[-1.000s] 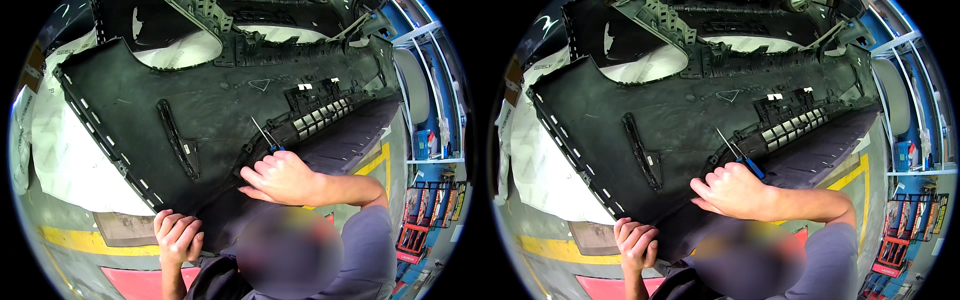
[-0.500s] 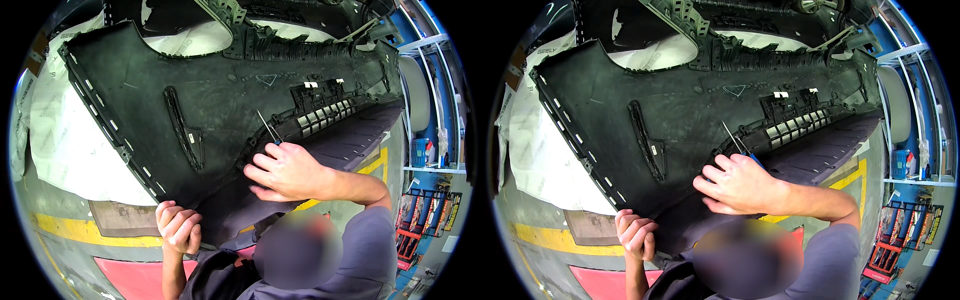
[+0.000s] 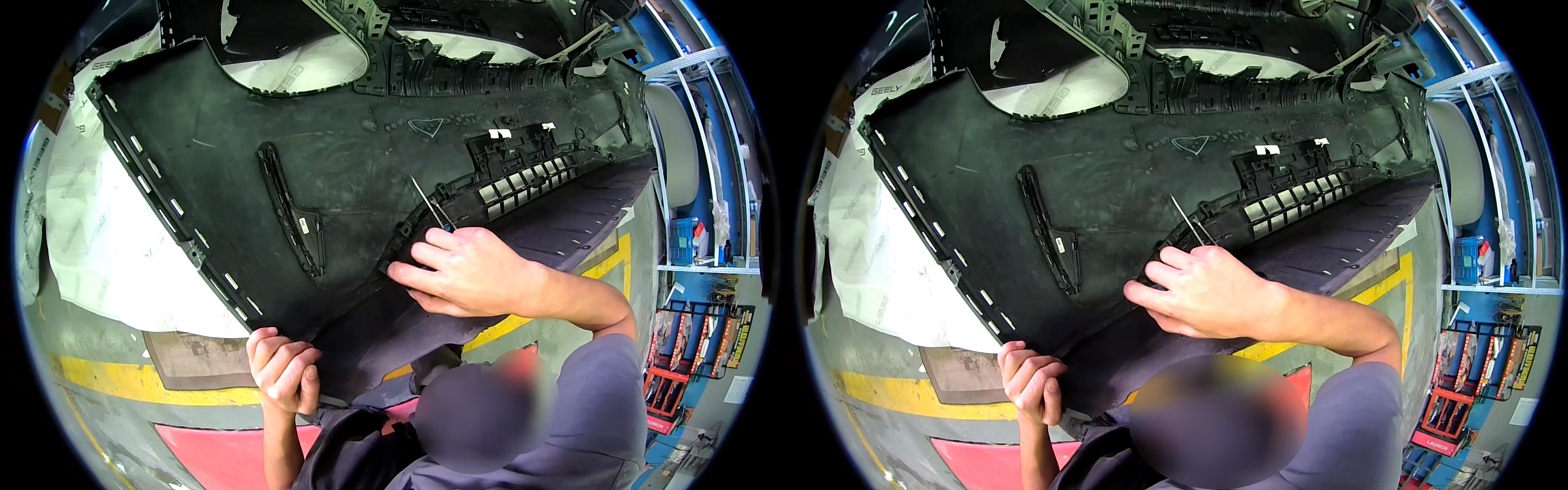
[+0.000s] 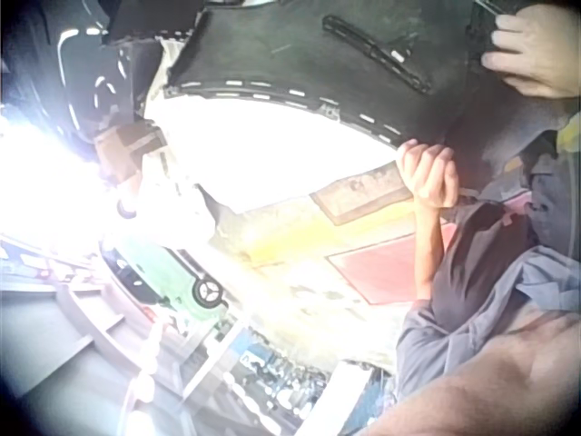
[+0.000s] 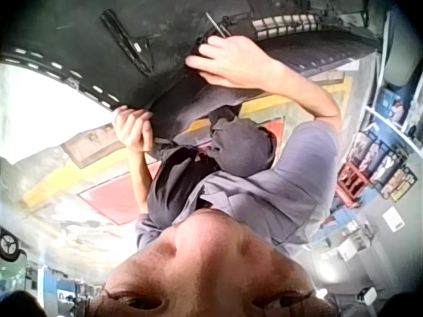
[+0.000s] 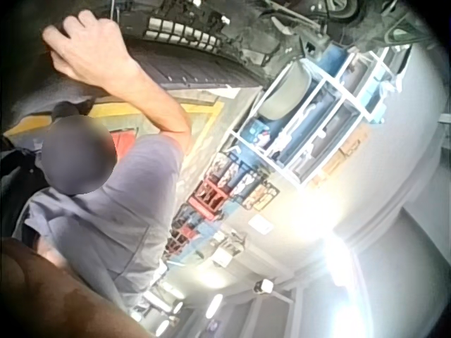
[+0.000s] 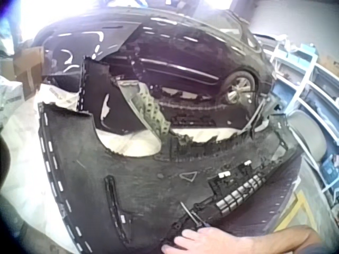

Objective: The person uses a screwdriver to remove and reattach clips and fasteners on a large black plastic car underbody panel. They work methodically along the edges and center of the panel, prying and pressing components into place.

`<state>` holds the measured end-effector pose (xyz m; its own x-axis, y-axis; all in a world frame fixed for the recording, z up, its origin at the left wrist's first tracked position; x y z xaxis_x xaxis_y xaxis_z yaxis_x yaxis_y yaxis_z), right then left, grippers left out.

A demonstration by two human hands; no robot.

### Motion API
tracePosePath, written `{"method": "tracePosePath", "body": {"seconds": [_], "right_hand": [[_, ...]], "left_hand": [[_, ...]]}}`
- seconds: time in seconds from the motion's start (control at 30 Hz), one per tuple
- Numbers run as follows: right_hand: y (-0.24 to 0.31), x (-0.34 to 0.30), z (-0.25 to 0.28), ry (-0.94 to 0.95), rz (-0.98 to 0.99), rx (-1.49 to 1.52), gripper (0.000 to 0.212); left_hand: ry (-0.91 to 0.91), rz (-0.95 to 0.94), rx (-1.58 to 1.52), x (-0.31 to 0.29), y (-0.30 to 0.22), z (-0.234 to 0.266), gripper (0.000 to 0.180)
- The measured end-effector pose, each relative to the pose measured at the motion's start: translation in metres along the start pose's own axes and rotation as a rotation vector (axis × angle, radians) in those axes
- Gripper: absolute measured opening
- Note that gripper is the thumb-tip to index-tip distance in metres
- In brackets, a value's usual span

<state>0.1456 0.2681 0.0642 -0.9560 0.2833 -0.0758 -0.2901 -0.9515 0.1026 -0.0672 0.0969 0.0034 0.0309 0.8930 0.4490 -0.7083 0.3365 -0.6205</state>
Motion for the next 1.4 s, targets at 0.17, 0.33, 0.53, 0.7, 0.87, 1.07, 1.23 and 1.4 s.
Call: {"method": "tracePosePath", "body": {"seconds": [0.17, 0.33, 0.53, 0.7, 0.87, 1.07, 1.23, 1.4], "right_hand": [[-0.005, -0.009, -0.020, 0.475, -0.197, 0.002, 0.032], [-0.009, -0.001, 0.006, 0.008, -0.083, 0.092, 0.028], [-0.016, -0.006, -0.007, 0.137, -0.169, -0.028, 0.028], [-0.012, 0.001, 0.009, 0.034, -0.061, 0.064, 0.031], [-0.015, -0.005, -0.008, 0.257, -0.193, 0.084, 0.035], [-0.010, -0.008, -0.004, 0.304, -0.193, -0.013, 0.037], [0.000, -0.003, 0.014, 0.075, 0.053, 0.028, 0.030], [-0.005, -0.011, -0.010, 0.484, -0.233, -0.062, 0.030]], "left_hand": [[-0.002, 0.003, 0.005, -0.001, 0.000, 0.001, 0.022], [-0.005, 0.005, 0.001, 0.000, 0.001, 0.002, 0.022], [-0.010, -0.007, -0.018, 0.000, 0.001, 0.001, 0.023], [-0.017, -0.003, -0.010, -0.001, 0.001, 0.002, 0.023], [-0.004, -0.001, -0.010, 0.000, 0.000, 0.001, 0.022], [-0.002, 0.013, -0.015, -0.002, 0.001, 0.001, 0.029], [-0.003, 0.021, -0.023, -0.001, 0.000, 0.003, 0.029], [-0.021, -0.003, -0.031, -0.001, 0.001, 0.003, 0.022]]}}
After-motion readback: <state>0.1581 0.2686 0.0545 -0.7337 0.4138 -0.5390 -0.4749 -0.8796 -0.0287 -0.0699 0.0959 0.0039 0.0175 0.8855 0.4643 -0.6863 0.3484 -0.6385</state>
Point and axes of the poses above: each hand's wrist, its own x-axis towards the middle knuckle, its own z-axis out of the back of the hand, y = z × x, the point moved 7 cm from there along x, towards the middle knuckle, and after that the axes turned 4 degrees about y, right-handed, at the moved point
